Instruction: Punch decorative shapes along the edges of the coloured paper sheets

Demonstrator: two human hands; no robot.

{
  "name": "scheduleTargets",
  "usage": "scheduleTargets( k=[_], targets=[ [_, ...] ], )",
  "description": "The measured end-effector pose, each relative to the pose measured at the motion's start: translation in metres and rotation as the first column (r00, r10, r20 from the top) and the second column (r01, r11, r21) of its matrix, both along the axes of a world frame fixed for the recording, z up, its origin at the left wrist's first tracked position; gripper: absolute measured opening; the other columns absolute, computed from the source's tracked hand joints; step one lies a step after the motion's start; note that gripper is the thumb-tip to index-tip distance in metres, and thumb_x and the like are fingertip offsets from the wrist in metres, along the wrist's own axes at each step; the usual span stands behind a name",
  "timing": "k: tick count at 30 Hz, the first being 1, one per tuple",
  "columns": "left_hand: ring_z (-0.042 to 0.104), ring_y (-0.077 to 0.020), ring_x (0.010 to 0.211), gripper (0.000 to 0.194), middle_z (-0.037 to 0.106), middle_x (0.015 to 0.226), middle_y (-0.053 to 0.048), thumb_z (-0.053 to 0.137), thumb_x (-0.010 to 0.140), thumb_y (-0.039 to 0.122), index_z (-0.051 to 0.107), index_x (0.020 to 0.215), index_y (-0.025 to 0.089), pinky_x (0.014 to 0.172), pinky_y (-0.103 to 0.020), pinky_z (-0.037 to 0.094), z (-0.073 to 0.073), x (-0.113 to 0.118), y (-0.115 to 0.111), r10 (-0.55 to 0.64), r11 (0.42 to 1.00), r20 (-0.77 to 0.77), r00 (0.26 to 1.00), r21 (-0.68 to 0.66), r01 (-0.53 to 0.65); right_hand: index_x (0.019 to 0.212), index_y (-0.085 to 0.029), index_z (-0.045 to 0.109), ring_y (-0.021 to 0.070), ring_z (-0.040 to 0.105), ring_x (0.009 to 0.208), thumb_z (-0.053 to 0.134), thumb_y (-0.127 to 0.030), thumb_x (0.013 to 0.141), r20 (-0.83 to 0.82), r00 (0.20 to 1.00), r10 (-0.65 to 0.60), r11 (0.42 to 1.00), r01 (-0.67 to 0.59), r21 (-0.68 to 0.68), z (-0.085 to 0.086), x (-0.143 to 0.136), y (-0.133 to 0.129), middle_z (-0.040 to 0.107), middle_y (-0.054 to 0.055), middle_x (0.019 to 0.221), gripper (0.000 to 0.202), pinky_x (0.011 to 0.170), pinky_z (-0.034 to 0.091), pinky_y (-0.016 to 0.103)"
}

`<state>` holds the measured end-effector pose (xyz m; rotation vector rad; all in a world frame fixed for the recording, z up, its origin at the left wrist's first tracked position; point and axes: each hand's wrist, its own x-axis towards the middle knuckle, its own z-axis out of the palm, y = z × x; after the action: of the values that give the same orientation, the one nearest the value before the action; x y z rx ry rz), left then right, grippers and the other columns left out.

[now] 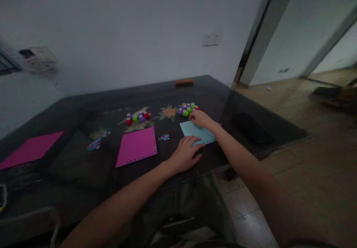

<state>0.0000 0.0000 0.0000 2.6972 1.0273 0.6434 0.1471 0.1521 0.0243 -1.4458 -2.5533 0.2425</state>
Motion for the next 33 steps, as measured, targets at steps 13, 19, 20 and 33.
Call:
scheduleTargets(
  k=[13,19,20,33],
  targets=[
    [0.039,-0.0242,0.123,0.036,0.048,0.130,-0.011,0.053,0.086,0.027,0.053,0.121,0.020,0.105,-0.043,0.030,0.003,0.000,-0.001,0.010,1.000,-0.011,1.000,-0.004,-0.010,0.094,-0.015,0.070,0.0191,0.060,0.095,0.045,-0.008,0.081,-0.019,1.000,-0.017,1.000,0.018,0.017,-0.001,0.000,0.003,0.069,0.010,0.101,0.029,0.086,0.040,0.026],
    [0.038,-0.0249,0.123,0.037,0.047,0.131,-0.011,0.054,0.086,0.027,0.052,0.122,0.020,0.105,-0.043,0.031,0.002,0.000,0.001,0.012,1.000,-0.018,1.000,-0.011,-0.012,0.094,-0.015,0.070,0.0195,0.060,0.095,0.046,-0.008,0.081,-0.031,0.999,-0.008,1.000,0.009,0.025,-0.005,0.001,0.005,0.069,0.011,0.100,0.028,0.086,0.040,0.027],
    [0.038,-0.0249,0.123,0.037,0.047,0.131,-0.011,0.054,0.086,0.026,0.052,0.123,0.020,0.105,-0.043,0.031,0.002,0.000,0.001,0.012,1.000,-0.014,1.000,-0.012,-0.013,0.093,-0.015,0.070,0.0195,0.059,0.095,0.046,-0.008,0.081,-0.034,0.999,-0.006,1.000,0.007,0.027,-0.005,0.001,0.005,0.069,0.011,0.100,0.028,0.086,0.040,0.027],
    [0.039,-0.0255,0.123,0.039,0.046,0.132,-0.011,0.055,0.085,0.026,0.051,0.123,0.020,0.103,-0.044,0.033,-0.002,0.000,0.002,0.017,1.000,-0.006,1.000,-0.017,-0.017,0.085,-0.015,0.071,0.0197,0.061,0.089,0.050,-0.008,0.078,-0.119,0.993,0.006,0.996,0.004,0.084,-0.012,-0.001,0.007,0.070,0.011,0.093,0.023,0.083,0.042,0.028]
  ],
)
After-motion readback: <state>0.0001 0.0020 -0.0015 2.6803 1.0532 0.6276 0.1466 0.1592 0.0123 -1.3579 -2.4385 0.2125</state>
